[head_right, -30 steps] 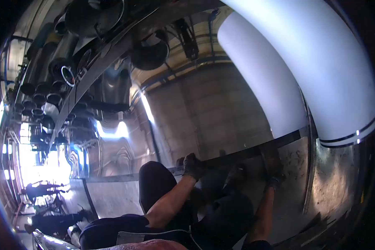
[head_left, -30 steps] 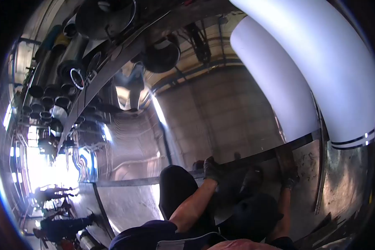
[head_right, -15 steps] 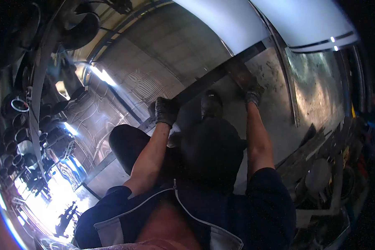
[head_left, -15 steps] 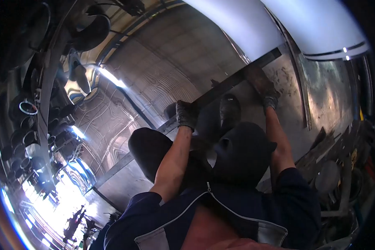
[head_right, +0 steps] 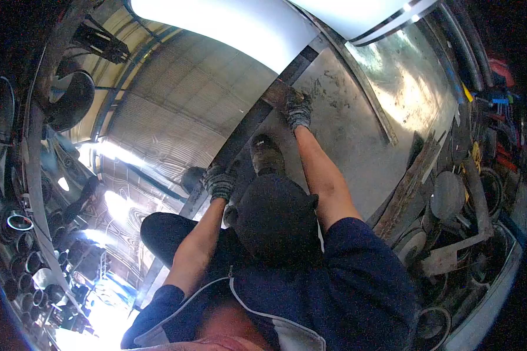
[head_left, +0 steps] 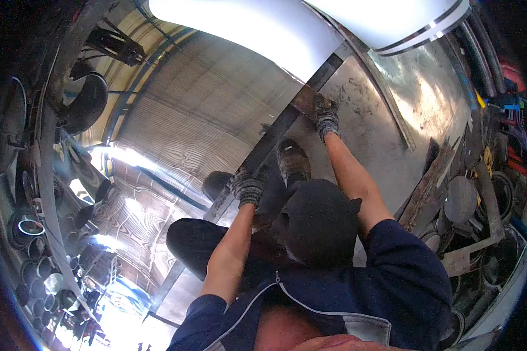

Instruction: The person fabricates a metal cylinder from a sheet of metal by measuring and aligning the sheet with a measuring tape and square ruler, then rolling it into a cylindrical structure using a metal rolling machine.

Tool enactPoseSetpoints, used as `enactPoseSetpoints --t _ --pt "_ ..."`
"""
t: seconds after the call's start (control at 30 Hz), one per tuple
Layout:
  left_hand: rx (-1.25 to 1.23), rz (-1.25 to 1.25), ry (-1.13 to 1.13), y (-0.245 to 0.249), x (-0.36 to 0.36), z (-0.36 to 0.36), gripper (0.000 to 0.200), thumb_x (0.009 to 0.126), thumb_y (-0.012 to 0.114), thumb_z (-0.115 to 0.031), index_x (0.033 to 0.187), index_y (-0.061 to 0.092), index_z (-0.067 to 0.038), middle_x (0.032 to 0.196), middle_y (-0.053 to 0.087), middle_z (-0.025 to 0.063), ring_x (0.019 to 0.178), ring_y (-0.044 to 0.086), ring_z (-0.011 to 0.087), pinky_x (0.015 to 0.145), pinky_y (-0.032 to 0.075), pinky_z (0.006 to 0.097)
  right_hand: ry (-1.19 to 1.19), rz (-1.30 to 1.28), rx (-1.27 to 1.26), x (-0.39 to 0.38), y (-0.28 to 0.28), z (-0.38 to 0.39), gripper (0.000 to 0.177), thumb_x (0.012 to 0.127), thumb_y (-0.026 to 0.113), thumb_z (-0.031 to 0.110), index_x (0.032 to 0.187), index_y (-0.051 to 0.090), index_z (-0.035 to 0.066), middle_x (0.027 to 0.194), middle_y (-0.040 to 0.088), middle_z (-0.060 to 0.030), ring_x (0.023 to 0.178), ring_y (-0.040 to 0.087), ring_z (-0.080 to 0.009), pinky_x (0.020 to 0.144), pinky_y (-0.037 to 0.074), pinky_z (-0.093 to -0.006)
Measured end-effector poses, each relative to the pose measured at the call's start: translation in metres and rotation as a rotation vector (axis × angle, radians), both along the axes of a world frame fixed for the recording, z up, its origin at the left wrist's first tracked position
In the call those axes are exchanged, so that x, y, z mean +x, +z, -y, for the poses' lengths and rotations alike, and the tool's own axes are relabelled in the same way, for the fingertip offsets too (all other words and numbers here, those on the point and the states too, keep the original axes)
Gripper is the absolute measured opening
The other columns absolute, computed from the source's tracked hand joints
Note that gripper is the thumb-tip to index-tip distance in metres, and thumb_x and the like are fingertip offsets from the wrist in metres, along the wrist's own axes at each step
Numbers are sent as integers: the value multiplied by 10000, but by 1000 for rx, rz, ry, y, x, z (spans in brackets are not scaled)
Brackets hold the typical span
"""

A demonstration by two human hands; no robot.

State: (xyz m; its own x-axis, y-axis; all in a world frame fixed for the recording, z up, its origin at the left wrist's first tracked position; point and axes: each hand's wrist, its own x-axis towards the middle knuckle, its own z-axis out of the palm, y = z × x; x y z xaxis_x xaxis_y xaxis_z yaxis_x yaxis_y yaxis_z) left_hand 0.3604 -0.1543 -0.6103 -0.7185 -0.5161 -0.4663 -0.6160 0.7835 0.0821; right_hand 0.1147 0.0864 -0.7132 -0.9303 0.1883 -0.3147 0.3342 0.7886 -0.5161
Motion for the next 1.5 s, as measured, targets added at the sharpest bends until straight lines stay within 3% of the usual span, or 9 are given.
enactPoseSetpoints --t 0.17,0.5,0.7,0.83,1.03,1.13,1.23,1.33,1.5 --pt "404 497 47 -72 -29 29 508 922 483 -512 1212 688 -149 1311 636 124 1186 613 342 968 485 478 -206 68 -241 -2 41 15 592 953 528 531 1269 589 34 1193 666 -176 1099 634 -322 942 481 -416" --pt "591 179 92 -93 -40 32 583 949 390 -566 1301 618 -162 1323 611 172 1201 585 384 998 463 453 -501 330 -751 11 68 16 481 934 630 484 1198 643 82 1031 696 -88 800 658 -216 633 531 -362" --pt "464 23 51 -14 -47 4 611 962 336 -588 1317 601 -167 1315 606 192 1195 577 406 995 461 455 -555 324 -903 11 45 9 417 938 632 477 1116 650 100 923 701 -58 640 604 -172 490 443 -316" --pt "466 39 60 4 -57 3 542 960 355 -537 1236 653 -177 1229 665 156 1133 624 374 921 504 459 -645 309 -915 15 63 28 477 919 653 508 1142 644 86 969 700 -66 697 640 -186 530 504 -327" --pt "391 -159 -86 -122 -2 -8 474 956 410 -417 1257 646 -138 1249 661 141 1139 635 286 930 501 403 -387 213 -1387 26 -28 -4 541 1031 467 465 1393 516 66 1351 579 -105 1184 570 -247 1026 469 -407" --pt "508 -171 -88 -142 0 -16 440 939 447 -375 1164 676 -73 1144 701 138 1061 668 269 891 520 399 131 26 -858 27 -15 9 521 1057 409 428 1420 493 63 1390 556 -66 1198 561 -239 1028 451 -379" --pt "483 -115 -82 -131 2 -6 503 961 396 -408 1284 608 -86 1280 626 176 1186 599 311 979 473 406 -364 117 -1166 41 -107 -25 482 1065 406 378 1414 502 61 1383 561 -61 1178 564 -223 997 453 -366" --pt "486 -127 -40 -133 5 0 503 948 421 -416 1290 604 -96 1293 613 188 1207 587 337 987 470 419 246 -222 -301 27 -99 -2 488 968 549 398 1349 545 94 1354 574 -152 1179 577 -335 972 483 -430" --pt "573 -253 56 -110 -11 6 405 859 593 -404 1122 705 -118 1114 692 177 1080 653 365 877 533 445 256 -374 -121 18 -93 2 496 972 537 383 1376 513 96 1308 599 -125 1133 603 -300 925 508 -414"
